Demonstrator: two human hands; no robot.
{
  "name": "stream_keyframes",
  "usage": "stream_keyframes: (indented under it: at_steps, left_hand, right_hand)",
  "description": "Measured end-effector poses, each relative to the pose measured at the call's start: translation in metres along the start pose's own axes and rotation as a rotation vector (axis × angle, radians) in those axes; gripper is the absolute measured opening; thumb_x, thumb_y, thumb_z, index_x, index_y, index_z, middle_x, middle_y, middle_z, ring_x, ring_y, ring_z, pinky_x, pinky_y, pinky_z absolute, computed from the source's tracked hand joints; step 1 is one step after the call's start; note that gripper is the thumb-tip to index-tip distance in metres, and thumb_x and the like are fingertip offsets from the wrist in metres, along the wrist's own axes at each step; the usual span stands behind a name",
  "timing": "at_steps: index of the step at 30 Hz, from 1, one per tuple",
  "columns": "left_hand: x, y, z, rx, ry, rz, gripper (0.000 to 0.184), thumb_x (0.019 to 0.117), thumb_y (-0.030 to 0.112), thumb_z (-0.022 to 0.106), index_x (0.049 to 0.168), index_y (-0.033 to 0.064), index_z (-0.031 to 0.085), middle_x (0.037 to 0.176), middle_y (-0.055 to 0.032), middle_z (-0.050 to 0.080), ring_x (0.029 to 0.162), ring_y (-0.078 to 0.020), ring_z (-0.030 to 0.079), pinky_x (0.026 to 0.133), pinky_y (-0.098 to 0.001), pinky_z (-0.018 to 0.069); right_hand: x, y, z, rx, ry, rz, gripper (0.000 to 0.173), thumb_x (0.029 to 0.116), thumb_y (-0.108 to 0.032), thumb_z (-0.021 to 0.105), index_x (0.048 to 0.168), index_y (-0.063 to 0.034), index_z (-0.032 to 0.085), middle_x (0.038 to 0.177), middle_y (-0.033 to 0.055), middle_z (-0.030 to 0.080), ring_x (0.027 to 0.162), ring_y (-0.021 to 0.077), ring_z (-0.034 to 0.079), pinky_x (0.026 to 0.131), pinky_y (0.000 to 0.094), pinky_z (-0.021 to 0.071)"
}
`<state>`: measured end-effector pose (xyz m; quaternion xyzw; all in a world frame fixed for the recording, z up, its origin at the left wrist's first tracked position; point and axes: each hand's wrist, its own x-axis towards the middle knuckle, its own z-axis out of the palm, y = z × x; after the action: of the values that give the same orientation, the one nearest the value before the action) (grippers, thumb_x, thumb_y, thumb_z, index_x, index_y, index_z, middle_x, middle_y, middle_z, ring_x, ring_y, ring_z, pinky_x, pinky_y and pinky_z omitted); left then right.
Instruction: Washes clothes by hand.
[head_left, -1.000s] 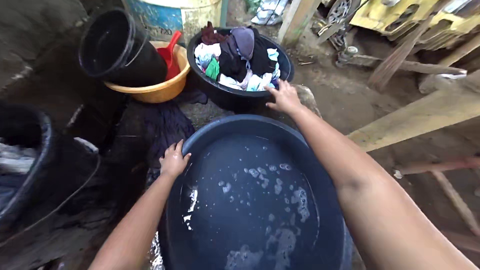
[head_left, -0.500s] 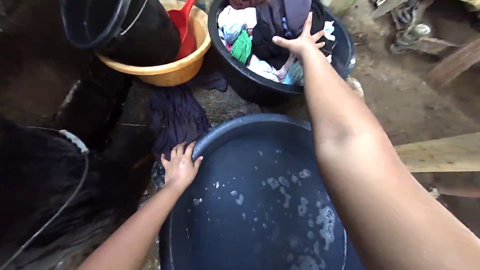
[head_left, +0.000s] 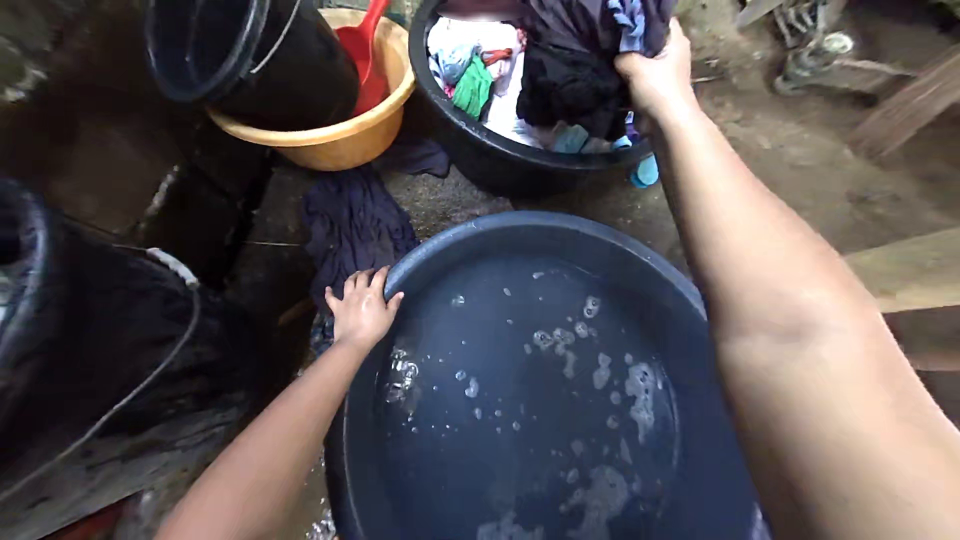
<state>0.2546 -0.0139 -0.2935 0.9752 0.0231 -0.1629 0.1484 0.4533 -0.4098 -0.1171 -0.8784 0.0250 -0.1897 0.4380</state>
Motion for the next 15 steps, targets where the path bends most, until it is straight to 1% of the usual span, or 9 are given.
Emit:
stream_keyframes:
  at_steps: [1, 4, 6, 7, 9, 10, 12, 13, 15]
  left_hand:
    - [0.0, -0.001, 0.001, -0.007, 0.013, 0.005, 0.056, 0.103, 0.047, 0.058, 0.154, 0.0257, 0.047, 0.157, -0.0114, 0.047, 0.151, -0.0377, 0.033, 0.116, -0.0749, 0.0156]
    - [0.0, -0.004, 0.008, -0.028, 0.065, 0.027, 0.057, 0.1013, 0.046, 0.061, 0.153, 0.0249, 0.049, 0.156, -0.0122, 0.047, 0.15, -0.0393, 0.033, 0.114, -0.0776, 0.0155]
    - [-0.002, -0.003, 0.013, -0.018, 0.127, 0.048, 0.06, 0.0999, 0.046, 0.064, 0.154, 0.0271, 0.047, 0.158, -0.0135, 0.044, 0.15, -0.0404, 0.032, 0.114, -0.0785, 0.0156]
    - [-0.005, -0.003, 0.016, -0.001, 0.172, 0.063, 0.062, 0.0994, 0.044, 0.065, 0.156, 0.0285, 0.044, 0.16, -0.0153, 0.041, 0.151, -0.041, 0.031, 0.114, -0.0783, 0.0157]
    - [-0.023, 0.002, 0.018, -0.003, 0.267, 0.098, 0.067, 0.098, 0.033, 0.067, 0.159, 0.0248, 0.04, 0.163, -0.0223, 0.033, 0.153, -0.0433, 0.026, 0.117, -0.0762, 0.0144]
    - [-0.041, 0.008, 0.019, -0.039, 0.277, 0.088, 0.069, 0.0967, 0.026, 0.067, 0.16, 0.0217, 0.039, 0.165, -0.0247, 0.027, 0.155, -0.0439, 0.021, 0.119, -0.0741, 0.0119]
    - [-0.095, 0.031, 0.025, -0.167, 0.208, 0.02, 0.073, 0.0967, 0.022, 0.065, 0.162, 0.0142, 0.032, 0.167, -0.03, 0.015, 0.156, -0.048, 0.011, 0.122, -0.0707, 0.0098]
    - [-0.125, 0.042, 0.033, -0.236, 0.172, -0.006, 0.074, 0.0963, 0.023, 0.065, 0.162, 0.0115, 0.031, 0.167, -0.0319, 0.015, 0.155, -0.05, 0.011, 0.122, -0.0697, 0.0111]
    - [-0.186, 0.056, 0.058, -0.301, 0.071, -0.023, 0.076, 0.0948, 0.023, 0.067, 0.161, 0.0123, 0.032, 0.166, -0.0321, 0.015, 0.155, -0.0508, 0.013, 0.121, -0.0698, 0.0159]
  right_hand:
    - [-0.019, -0.005, -0.013, 0.077, 0.002, -0.045, 0.063, 0.0843, -0.011, 0.068, 0.144, -0.0032, 0.05, 0.134, 0.0099, 0.063, 0.123, 0.0118, 0.061, 0.104, 0.0338, 0.0523]
    - [-0.101, -0.027, -0.052, 0.25, -0.02, -0.098, 0.06, 0.0859, -0.009, 0.065, 0.143, -0.0023, 0.048, 0.129, 0.0058, 0.064, 0.117, 0.009, 0.063, 0.099, 0.0316, 0.056]
    - [-0.177, -0.049, -0.074, 0.239, -0.005, 0.002, 0.055, 0.0877, -0.007, 0.063, 0.14, -0.0032, 0.048, 0.121, 0.0016, 0.063, 0.106, 0.0025, 0.063, 0.091, 0.0254, 0.0565]
    - [-0.216, -0.057, -0.08, 0.278, 0.003, 0.06, 0.054, 0.0875, -0.005, 0.063, 0.139, -0.0044, 0.048, 0.119, 0.0011, 0.064, 0.103, 0.0026, 0.064, 0.089, 0.0258, 0.0579]
    - [-0.292, -0.063, -0.083, 0.362, 0.012, 0.2, 0.059, 0.0893, 0.0, 0.063, 0.145, -0.0059, 0.045, 0.126, 0.0049, 0.062, 0.106, 0.0068, 0.064, 0.09, 0.0305, 0.0575]
    - [-0.325, -0.061, -0.079, 0.41, 0.023, 0.271, 0.06, 0.0897, 0.002, 0.063, 0.146, -0.0053, 0.044, 0.128, 0.0084, 0.062, 0.107, 0.0107, 0.064, 0.09, 0.0338, 0.0572]
    - [-0.378, -0.047, -0.066, 0.451, 0.018, 0.367, 0.06, 0.0888, 0.006, 0.064, 0.146, 0.0013, 0.045, 0.13, 0.0173, 0.061, 0.113, 0.0178, 0.063, 0.094, 0.037, 0.0559]
    - [-0.402, -0.04, -0.059, 0.452, -0.007, 0.416, 0.06, 0.0887, 0.006, 0.065, 0.146, 0.0035, 0.046, 0.133, 0.0204, 0.06, 0.118, 0.0201, 0.062, 0.099, 0.0374, 0.0544]
    - [-0.447, -0.024, -0.049, 0.442, -0.074, 0.521, 0.062, 0.0872, 0.007, 0.066, 0.146, 0.004, 0.047, 0.137, 0.0224, 0.058, 0.124, 0.0232, 0.06, 0.103, 0.0393, 0.0517]
